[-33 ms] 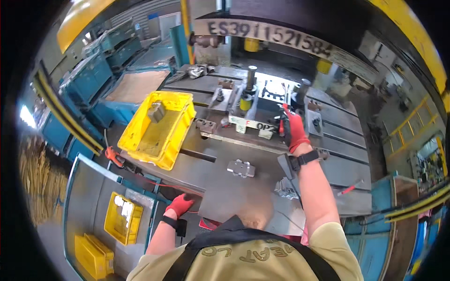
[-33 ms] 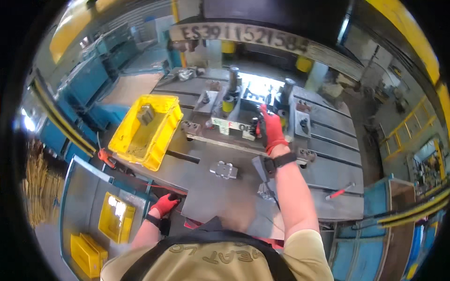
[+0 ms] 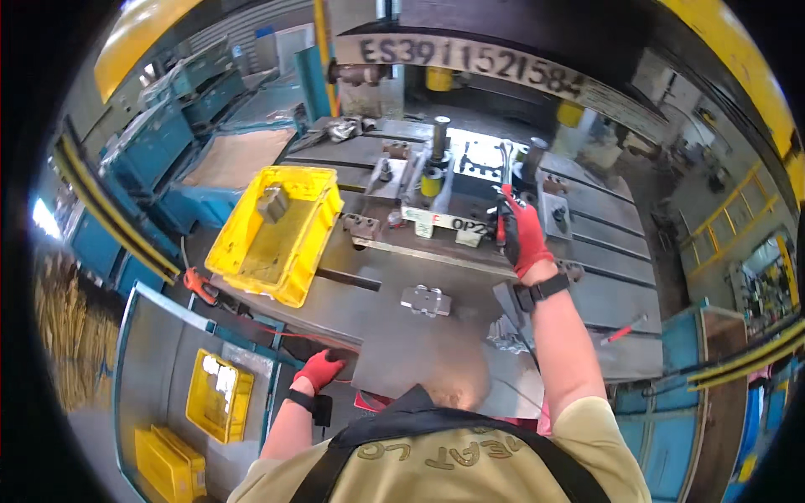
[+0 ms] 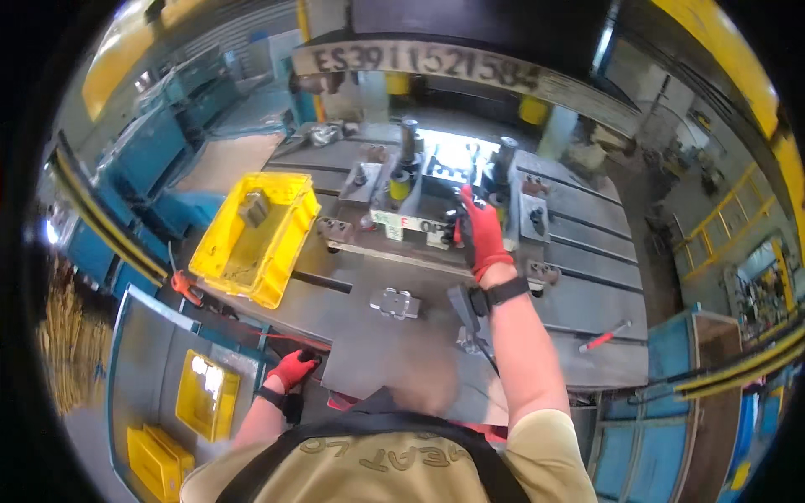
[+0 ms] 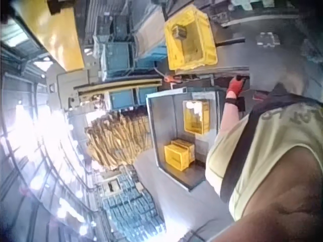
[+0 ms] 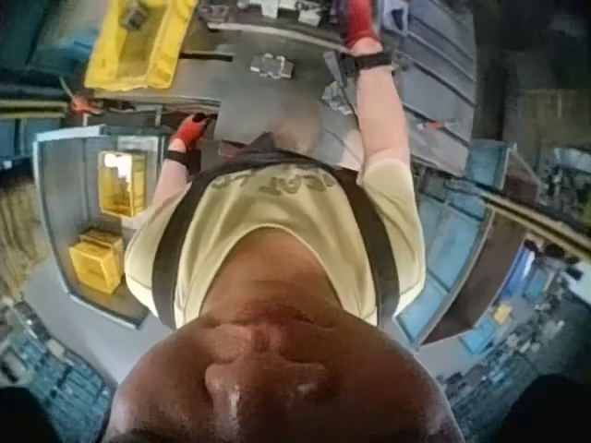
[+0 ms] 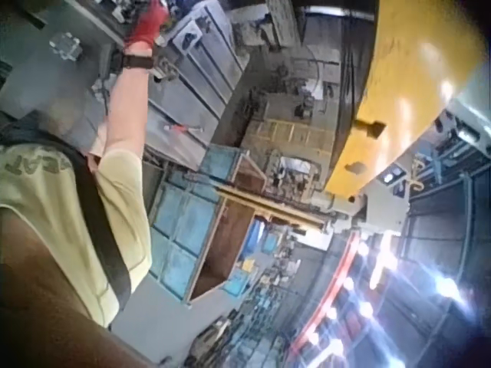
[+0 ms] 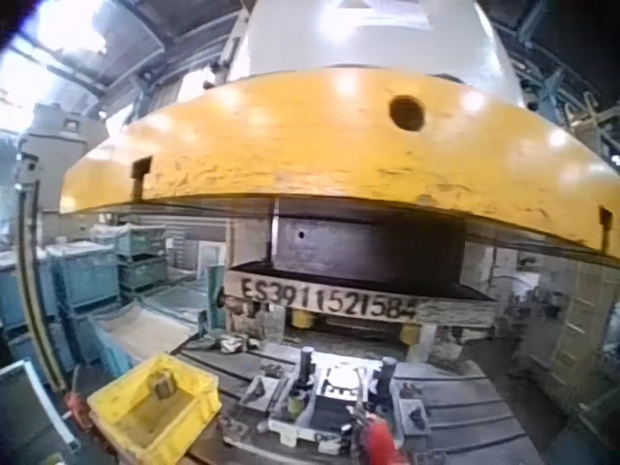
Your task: Placing metal parts into a machining fixture, securing them, and operating a large industrial press.
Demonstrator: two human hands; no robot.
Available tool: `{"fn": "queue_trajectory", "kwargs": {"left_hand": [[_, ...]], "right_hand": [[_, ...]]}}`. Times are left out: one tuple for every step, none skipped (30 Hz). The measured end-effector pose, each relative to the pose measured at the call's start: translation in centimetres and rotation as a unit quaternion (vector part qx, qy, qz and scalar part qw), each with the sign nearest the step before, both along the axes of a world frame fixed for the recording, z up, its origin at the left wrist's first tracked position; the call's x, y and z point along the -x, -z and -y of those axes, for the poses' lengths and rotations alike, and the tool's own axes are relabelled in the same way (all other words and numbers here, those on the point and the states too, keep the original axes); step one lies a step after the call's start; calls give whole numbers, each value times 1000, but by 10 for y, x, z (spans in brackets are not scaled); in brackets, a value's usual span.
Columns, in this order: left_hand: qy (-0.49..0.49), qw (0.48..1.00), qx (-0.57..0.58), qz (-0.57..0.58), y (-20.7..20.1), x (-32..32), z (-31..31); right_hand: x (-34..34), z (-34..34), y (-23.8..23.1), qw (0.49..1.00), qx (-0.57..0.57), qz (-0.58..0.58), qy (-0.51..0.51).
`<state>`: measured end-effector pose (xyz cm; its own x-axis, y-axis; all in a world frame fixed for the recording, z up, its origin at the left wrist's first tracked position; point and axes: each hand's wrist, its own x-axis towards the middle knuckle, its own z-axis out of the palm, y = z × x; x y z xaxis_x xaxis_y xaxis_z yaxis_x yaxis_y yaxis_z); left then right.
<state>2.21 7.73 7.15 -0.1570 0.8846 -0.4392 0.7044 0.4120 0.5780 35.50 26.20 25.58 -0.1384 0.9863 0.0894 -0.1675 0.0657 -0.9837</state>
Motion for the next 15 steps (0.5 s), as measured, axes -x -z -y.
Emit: {"fn": "queue_trajectory", "kwargs": {"left_hand": [[9,1000,8,6,3,-1,2],[44,998,7,46,7,-1,5],[-15,986,82,142,10,-1,9],[-33,983,117,139,14,1,12],[-13,978,139,157,18,-1,16],[17,977,149,150,22,-2,21],[54,966,150,205,27,-6,25],[18,965,153,211,30,-11,29],[54,951,155,264,33,-16,34],[-4,910,156,383,36,-24,42],[-84,886,157,429,37,-26,46],[-78,856,162,485,38,-29,50],[9,880,128,457,39,-29,49],[97,895,91,425,39,-29,49],[185,902,53,387,39,-28,47]], "right_hand": [[-4,19,-4,996,-84,18,-4],[-11,37,-9,990,-121,63,36],[-23,59,-16,996,-29,6,89],[-34,80,-19,992,54,-88,68],[-42,98,-17,990,15,-5,144],[-55,115,-15,988,-33,14,152],[-70,131,-10,978,-24,-13,207],[-87,148,-1,975,-5,-105,195],[-104,164,10,947,-2,-110,301],[-122,181,25,935,15,-136,326],[-139,201,42,897,26,-102,429],[-156,226,60,897,51,-86,431],[-171,250,76,860,69,-40,504],[-182,273,96,863,115,-46,490],[-191,294,114,827,147,-18,542]]}}
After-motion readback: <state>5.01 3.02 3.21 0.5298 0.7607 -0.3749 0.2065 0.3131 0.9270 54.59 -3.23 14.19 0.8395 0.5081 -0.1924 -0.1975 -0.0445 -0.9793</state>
